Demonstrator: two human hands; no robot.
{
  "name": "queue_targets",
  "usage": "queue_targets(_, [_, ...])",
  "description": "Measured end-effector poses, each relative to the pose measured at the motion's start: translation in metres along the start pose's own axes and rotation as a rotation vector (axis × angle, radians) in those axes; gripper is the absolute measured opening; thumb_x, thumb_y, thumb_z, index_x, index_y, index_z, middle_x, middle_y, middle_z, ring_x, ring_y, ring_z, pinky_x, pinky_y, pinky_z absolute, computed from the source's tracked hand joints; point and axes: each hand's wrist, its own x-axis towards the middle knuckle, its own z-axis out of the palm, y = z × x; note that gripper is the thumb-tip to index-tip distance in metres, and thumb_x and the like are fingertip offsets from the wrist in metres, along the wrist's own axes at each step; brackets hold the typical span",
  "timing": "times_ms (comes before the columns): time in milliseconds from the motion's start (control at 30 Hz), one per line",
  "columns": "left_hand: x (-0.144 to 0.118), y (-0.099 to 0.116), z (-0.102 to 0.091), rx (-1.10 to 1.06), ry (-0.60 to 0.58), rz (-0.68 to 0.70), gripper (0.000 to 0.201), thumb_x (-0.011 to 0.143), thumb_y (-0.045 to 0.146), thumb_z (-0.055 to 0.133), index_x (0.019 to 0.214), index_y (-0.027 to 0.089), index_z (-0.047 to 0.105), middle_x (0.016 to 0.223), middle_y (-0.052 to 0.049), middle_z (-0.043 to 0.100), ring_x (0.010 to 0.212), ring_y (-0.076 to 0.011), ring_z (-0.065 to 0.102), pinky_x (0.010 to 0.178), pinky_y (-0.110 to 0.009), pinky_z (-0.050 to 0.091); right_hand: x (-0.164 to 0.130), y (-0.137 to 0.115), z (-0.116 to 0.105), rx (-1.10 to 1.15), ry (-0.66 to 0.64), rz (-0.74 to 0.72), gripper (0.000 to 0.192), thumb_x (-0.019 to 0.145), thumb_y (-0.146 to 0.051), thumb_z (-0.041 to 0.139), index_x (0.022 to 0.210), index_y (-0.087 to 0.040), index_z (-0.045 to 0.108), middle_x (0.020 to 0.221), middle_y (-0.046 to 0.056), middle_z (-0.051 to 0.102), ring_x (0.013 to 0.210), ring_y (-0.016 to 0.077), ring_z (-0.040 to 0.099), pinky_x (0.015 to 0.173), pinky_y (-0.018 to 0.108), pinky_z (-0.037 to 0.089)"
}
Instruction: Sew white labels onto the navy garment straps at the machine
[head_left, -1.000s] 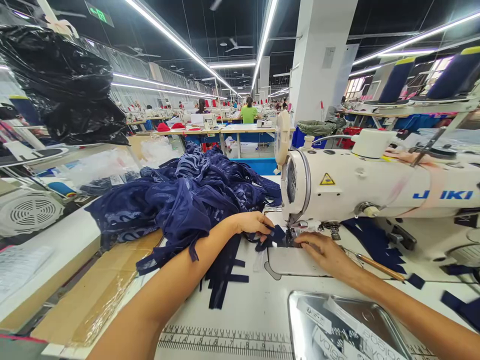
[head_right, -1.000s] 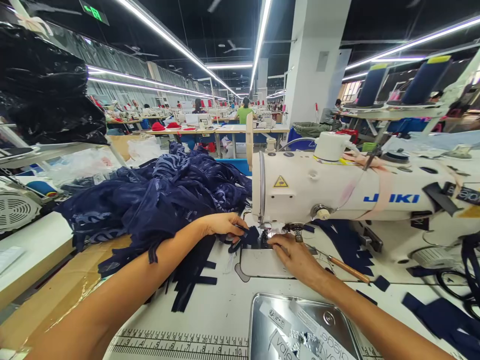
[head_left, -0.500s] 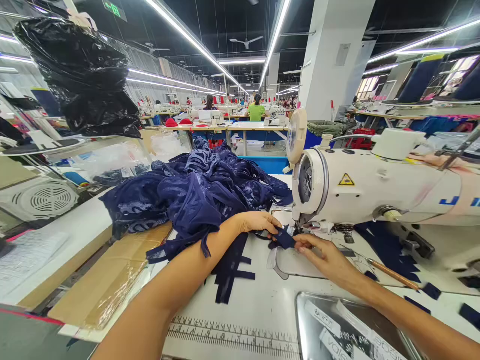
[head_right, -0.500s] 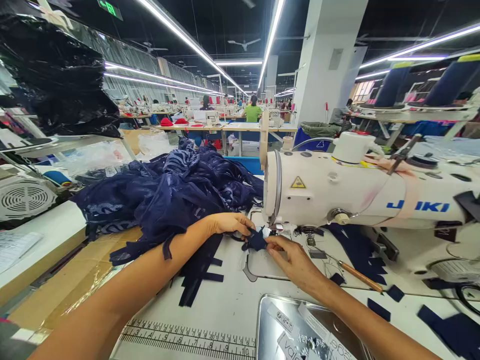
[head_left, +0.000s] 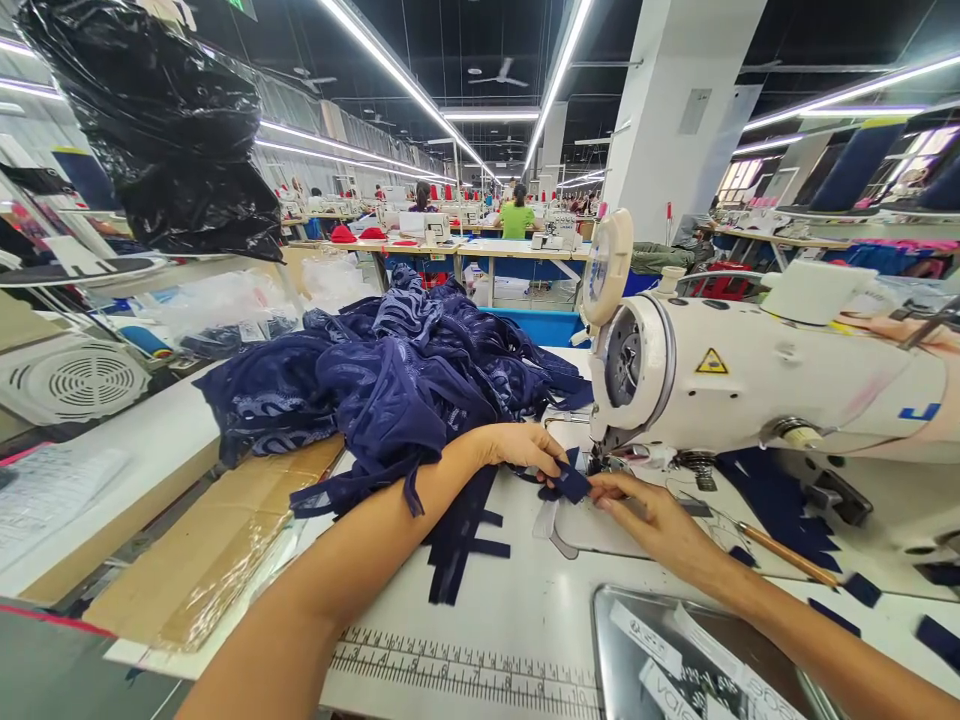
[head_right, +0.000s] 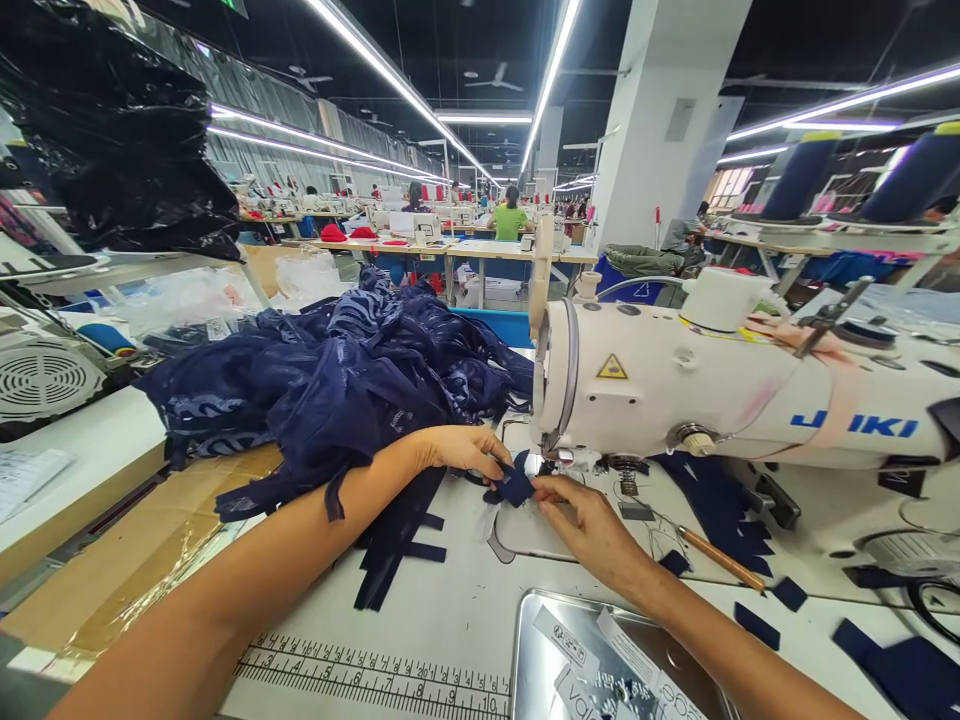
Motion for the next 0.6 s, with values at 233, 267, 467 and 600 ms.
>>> queue_targets(233, [-0.006, 0.014, 0.015, 0.318, 0.077, -0.049, 0.013, 0.069, 0.024, 0.060, 0.076, 0.015, 0.065, 0.058, 0.003, 0.057, 0.058, -0.0103, 0.051, 0.057, -0.021, 0.037, -0.011, -0.004, -0.008, -0.222, 0.023, -0.073, 0.031, 0.084, -0.031, 0.039, 0.107, -0.019, 0.056, 0.101, 0.007, 0.063, 0.093, 0.0201, 0.058, 0.078, 0.034, 0.049])
queue_targets(267, [-0.007, 0.018, 0.020, 0.456, 0.143, -0.042, 0.014, 0.068, 0.026, 0.061, 0.077, 0.016, 0.065, 0.060, 0.003, 0.058, 0.059, -0.0112, 0.052, 0.059, -0.022, 0.037, -0.016, -0.003, -0.012, -0.305, 0.046, -0.111, 0.031, 0.085, -0.031, 0.038, 0.107, -0.019, 0.057, 0.102, 0.007, 0.063, 0.094, 0.0205, 0.058, 0.079, 0.035, 0.049])
queue_targets(467, [-0.003, 0.024, 0.033, 1.393, 0.620, 0.006, 0.016, 0.077, 0.009, 0.045, 0.079, 0.009, 0.062, 0.074, -0.010, 0.063, 0.075, -0.0212, 0.056, 0.074, -0.037, 0.031, -0.049, 0.026, -0.042, -0.749, 0.185, -0.296, 0.029, 0.087, -0.026, 0.036, 0.103, -0.017, 0.058, 0.097, 0.008, 0.065, 0.093, 0.0226, 0.057, 0.085, 0.042, 0.045])
queue_targets(600, [0.020, 0.016, 0.024, 1.455, 0.654, -0.091, 0.020, 0.079, 0.006, 0.042, 0.077, 0.009, 0.062, 0.074, -0.012, 0.062, 0.077, -0.0224, 0.056, 0.072, -0.036, 0.029, -0.058, 0.047, -0.060, -0.885, 0.216, -0.296, 0.029, 0.087, -0.027, 0.037, 0.103, -0.015, 0.058, 0.097, 0.009, 0.064, 0.093, 0.0233, 0.057, 0.084, 0.041, 0.045])
